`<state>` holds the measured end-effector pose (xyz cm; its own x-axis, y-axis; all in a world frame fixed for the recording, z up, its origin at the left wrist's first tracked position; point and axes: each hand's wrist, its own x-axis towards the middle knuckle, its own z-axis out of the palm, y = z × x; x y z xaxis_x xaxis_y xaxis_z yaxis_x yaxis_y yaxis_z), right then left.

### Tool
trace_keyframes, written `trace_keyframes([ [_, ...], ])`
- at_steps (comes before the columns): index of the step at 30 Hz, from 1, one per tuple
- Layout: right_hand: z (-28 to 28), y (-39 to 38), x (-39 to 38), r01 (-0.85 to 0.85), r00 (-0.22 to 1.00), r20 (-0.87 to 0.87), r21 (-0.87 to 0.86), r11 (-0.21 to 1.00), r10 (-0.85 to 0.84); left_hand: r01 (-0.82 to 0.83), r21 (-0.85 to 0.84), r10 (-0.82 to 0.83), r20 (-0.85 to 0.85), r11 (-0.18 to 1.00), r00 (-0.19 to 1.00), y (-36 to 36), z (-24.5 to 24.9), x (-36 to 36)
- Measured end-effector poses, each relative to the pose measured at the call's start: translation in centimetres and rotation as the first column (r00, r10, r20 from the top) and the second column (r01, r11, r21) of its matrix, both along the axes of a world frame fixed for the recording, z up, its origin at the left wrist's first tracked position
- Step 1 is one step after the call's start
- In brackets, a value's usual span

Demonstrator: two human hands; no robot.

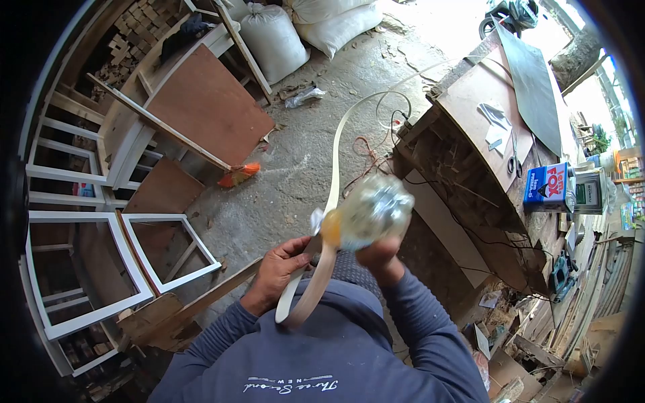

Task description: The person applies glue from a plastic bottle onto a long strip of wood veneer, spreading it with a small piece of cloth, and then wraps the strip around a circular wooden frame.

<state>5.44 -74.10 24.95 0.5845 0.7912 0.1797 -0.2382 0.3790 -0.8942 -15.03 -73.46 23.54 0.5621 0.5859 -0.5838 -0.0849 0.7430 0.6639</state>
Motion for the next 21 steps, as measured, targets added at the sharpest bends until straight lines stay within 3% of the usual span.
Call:
trace_keyframes([
  [4,-1.7,-0.4,-0.2,-0.099,0.988,0.117,-0.055,0.994,0.105,-0.004,0.071,0.004,-0.008,0.997,1.000,0.2,-2.0,-0.8],
  [7,-1.8,3.4,3.1,0.100,0.968,0.229,0.040,0.994,-0.106,0.010,0.065,-0.012,0.030,0.998,0.999,0.6,-2.1,-1.5],
  [12,-2.6,1.4,1.2,-0.207,0.977,0.055,0.049,0.977,0.204,0.003,0.141,-0.004,0.004,0.990,1.000,1.3,-1.8,-1.2],
  [14,-3.4,0.3,-0.4,-0.234,0.971,0.068,0.081,0.969,0.229,-0.016,0.139,0.017,-0.003,0.990,1.000,1.4,-2.1,-1.3],
  [16,-3.5,1.7,0.5,-0.082,0.978,0.195,0.073,0.994,0.067,-0.033,0.116,0.032,0.007,0.993,0.999,1.4,-2.7,-1.4],
  [18,-1.3,4.0,3.4,0.166,0.852,0.493,0.059,0.984,-0.174,-0.044,0.071,0.042,0.030,0.996,0.999,1.5,-3.2,-1.7],
  [19,-1.0,4.8,5.0,0.247,0.815,0.509,0.126,0.961,-0.276,-0.033,0.137,0.035,-0.010,0.990,0.999,1.6,-3.3,-1.5],
  [21,0.0,4.2,7.4,0.332,0.831,0.447,0.081,0.940,-0.332,-0.018,0.271,0.045,-0.093,0.963,0.995,1.9,-3.6,-1.1],
])
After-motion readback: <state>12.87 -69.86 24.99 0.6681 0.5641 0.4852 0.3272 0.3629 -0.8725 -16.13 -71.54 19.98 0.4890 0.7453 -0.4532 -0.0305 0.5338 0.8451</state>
